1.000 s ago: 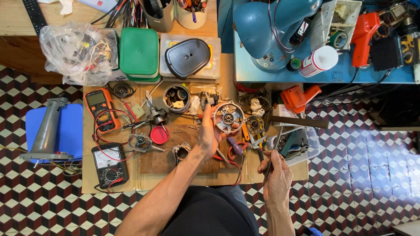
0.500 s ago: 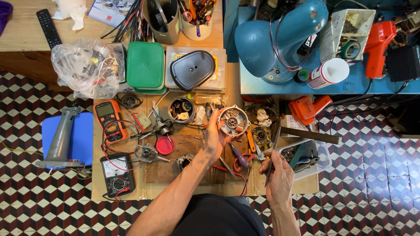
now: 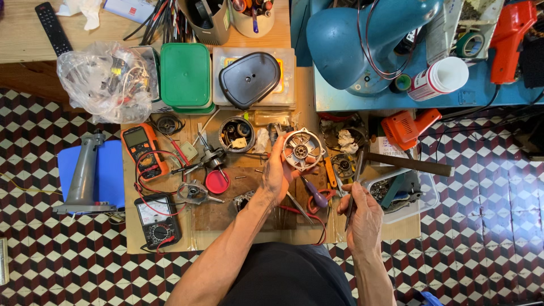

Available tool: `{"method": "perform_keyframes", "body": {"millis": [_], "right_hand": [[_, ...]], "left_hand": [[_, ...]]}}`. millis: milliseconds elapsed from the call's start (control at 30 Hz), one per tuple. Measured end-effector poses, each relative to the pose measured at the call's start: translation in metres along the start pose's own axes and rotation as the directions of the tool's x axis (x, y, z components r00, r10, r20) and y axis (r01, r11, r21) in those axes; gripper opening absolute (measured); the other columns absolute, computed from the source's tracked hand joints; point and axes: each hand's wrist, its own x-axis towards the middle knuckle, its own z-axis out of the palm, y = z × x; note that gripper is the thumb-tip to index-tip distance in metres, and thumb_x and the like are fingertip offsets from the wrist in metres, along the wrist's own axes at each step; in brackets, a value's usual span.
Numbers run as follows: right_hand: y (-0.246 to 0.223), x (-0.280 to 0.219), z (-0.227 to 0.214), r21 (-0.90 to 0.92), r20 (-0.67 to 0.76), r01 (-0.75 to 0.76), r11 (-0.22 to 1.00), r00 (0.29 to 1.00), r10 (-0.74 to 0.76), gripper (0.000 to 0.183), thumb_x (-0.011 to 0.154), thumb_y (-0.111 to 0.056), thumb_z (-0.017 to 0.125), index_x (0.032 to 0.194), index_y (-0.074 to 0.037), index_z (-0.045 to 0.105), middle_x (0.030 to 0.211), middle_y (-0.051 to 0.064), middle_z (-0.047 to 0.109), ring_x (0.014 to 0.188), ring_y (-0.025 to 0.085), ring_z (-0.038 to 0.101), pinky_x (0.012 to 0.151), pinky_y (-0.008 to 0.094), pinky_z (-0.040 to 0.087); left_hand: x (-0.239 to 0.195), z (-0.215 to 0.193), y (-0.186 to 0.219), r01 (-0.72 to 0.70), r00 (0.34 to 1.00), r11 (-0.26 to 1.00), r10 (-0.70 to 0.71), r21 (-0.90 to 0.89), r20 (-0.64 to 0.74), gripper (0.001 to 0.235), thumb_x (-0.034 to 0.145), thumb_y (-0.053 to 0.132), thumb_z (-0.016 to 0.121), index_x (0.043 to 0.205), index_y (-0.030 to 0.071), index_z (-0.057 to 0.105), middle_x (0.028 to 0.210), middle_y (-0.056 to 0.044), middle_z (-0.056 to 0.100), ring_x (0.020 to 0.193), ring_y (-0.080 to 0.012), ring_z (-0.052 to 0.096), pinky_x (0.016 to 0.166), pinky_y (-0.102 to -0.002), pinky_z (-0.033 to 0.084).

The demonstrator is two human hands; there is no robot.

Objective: The person disassembles a small motor or fan assembly on a cluttered workbench, using a screwdriver to remove screws and separate components. They handle the rotor, stator, and housing, then use a multimeter to test electrical continuity on the rotor windings.

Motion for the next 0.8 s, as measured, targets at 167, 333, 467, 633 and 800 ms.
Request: {"method": "perform_keyframes", "body": {"millis": [167,333,467,633,800], "right_hand": [[0.002,-0.003,0.005,-0.001,0.008,-0.008,1.000,1.000,0.008,0.032,0.107,-0.028,0.056,0.104,0.002,0.065,0.066,0.004,0.057,0.062,0.012,0.054,0.063,0.028,0.047],[0.001,-0.004,0.008,-0.006,0.016,0.000,1.000,1.000,0.000,0.032,0.107,-0.028,0.056,0.105,0.002,0.065,0.066,0.003,0.057,0.061,0.012,0.054,0.063,0.027,0.046],[0.002,-0.005,0.008,-0.012,0.021,-0.001,1.000,1.000,0.002,0.032,0.107,-0.029,0.056,0.105,0.002,0.065,0.066,0.003,0.057,0.061,0.012,0.054,0.062,0.027,0.046],[0.005,-0.005,0.006,-0.014,0.013,-0.004,1.000,1.000,0.004,0.033,0.106,-0.028,0.056,0.105,0.003,0.065,0.066,0.003,0.057,0.061,0.012,0.054,0.062,0.027,0.046],[0.007,-0.004,0.003,-0.017,0.009,-0.018,1.000,1.000,0.018,0.033,0.106,-0.028,0.056,0.107,0.004,0.065,0.066,0.004,0.057,0.061,0.012,0.055,0.062,0.027,0.047]], "left_hand": [[-0.003,-0.003,0.000,-0.016,1.000,0.999,0.017,-0.037,0.018,0.053,0.107,0.050,0.035,0.140,0.012,0.050,0.116,-0.012,0.071,0.095,-0.0218,0.072,0.086,-0.046,0.063],[-0.005,-0.003,0.000,-0.007,0.999,1.000,0.008,-0.026,0.038,0.053,0.107,0.050,0.033,0.140,0.011,0.051,0.116,-0.011,0.071,0.095,-0.0210,0.072,0.084,-0.045,0.062],[-0.004,-0.004,-0.005,0.000,0.998,0.999,0.002,-0.038,0.061,0.055,0.108,0.050,0.033,0.141,0.010,0.051,0.115,-0.012,0.071,0.095,-0.0206,0.072,0.085,-0.046,0.063],[-0.001,-0.006,-0.010,0.012,0.998,0.999,-0.008,-0.053,0.069,0.058,0.108,0.051,0.033,0.143,0.009,0.051,0.116,-0.012,0.071,0.096,-0.0211,0.073,0.086,-0.046,0.063],[0.000,-0.004,-0.011,0.015,0.999,0.999,-0.013,-0.038,0.051,0.057,0.107,0.051,0.032,0.143,0.011,0.050,0.117,-0.012,0.071,0.097,-0.0214,0.072,0.085,-0.046,0.063]]}}
